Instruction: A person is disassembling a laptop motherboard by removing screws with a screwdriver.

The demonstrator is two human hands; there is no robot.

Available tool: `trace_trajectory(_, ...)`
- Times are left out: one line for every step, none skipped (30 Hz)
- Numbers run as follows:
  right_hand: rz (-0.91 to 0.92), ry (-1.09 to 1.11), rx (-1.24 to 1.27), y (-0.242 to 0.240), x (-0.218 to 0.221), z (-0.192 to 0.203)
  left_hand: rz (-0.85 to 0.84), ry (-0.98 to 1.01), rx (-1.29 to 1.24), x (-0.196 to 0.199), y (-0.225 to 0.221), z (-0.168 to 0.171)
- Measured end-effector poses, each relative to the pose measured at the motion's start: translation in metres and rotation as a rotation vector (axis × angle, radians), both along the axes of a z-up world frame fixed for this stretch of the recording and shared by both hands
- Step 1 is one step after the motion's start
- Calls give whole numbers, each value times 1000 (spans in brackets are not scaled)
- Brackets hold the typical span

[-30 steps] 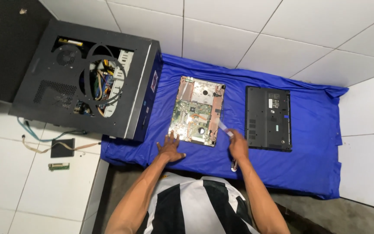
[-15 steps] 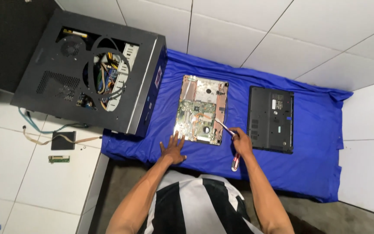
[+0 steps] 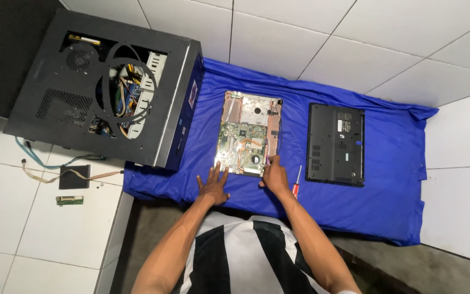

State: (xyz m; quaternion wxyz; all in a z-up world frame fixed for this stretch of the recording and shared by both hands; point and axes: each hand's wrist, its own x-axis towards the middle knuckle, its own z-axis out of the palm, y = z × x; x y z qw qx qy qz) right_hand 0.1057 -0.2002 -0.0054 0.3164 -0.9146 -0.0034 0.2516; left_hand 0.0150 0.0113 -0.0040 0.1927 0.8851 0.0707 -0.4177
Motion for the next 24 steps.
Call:
trace_trajectory(0, -5, 3, 1, -2, 6, 0, -5, 3, -1, 0, -4)
trace_trajectory(-1, -29, 22, 2, -4, 13, -7, 0, 9, -2, 0, -8)
trace_trajectory(-1, -58, 43, 4, -3, 20, -14, -1, 17, 1, 1, -12)
trace_trajectory(0, -68, 48, 4, 1, 12, -13, -11, 22, 5, 4, -8)
trace_trajectory(19, -58, 12, 0, -1, 4, -11, 0, 12, 3, 4, -6)
trace_trajectory(37, -47, -24, -4, -3, -5, -9, 11, 3, 1, 3, -4)
trace_trajectory(35, -39, -28, -4, -6, 4, -11, 19, -1, 0, 2, -6)
trace_trajectory(26, -52, -33, -4, -9, 13, -15, 18, 10, -1, 0, -9)
trace_trajectory(21, -75, -33, 0, -4, 23, -14, 6, 25, 4, 2, -11)
trace_trajectory(25, -78, -32, 0, -7, 18, -10, 3, 26, 2, 2, -8)
trace_trajectory(53, -73, -28, -1, -8, 14, -14, 9, 20, 1, 2, -6)
trace_trajectory(82, -68, -23, -2, -9, 9, -18, 14, 15, 1, 2, -3)
trace_trajectory(83, -58, -29, -6, -6, -4, -17, 23, 9, 0, 1, -4)
trace_trajectory(42, -81, -71, -10, -3, -18, -12, 14, 5, -1, 0, -4)
trace_trajectory(6, -116, -108, -8, 8, -32, -2, -6, 7, 4, 3, -5)
trace_trajectory(11, -119, -107, -6, 4, -17, 4, -7, 7, 2, 2, -2)
trace_trajectory(47, -125, -96, -1, 2, -2, -2, 1, 11, 1, 1, 0)
trace_trajectory(82, -132, -86, 2, 0, 12, -9, 9, 15, 1, 1, 2)
trace_trajectory(81, -128, -88, -2, 3, 5, -10, 13, 12, 0, 1, -1)
trace_trajectory(109, -126, -118, -7, 7, -3, -11, 8, 11, -1, 1, -5)
trace_trajectory(141, -131, -145, -9, 16, -11, -8, -5, 13, 3, 3, -9)
trace_trajectory(143, -135, -145, -13, 19, -13, -5, -8, 12, 2, 2, -7)
trace_trajectory(104, -155, -144, -15, 23, -14, 1, -8, 1, 1, 3, -6)
trace_trajectory(65, -174, -143, -16, 27, -16, 7, -7, -10, 0, 3, -4)
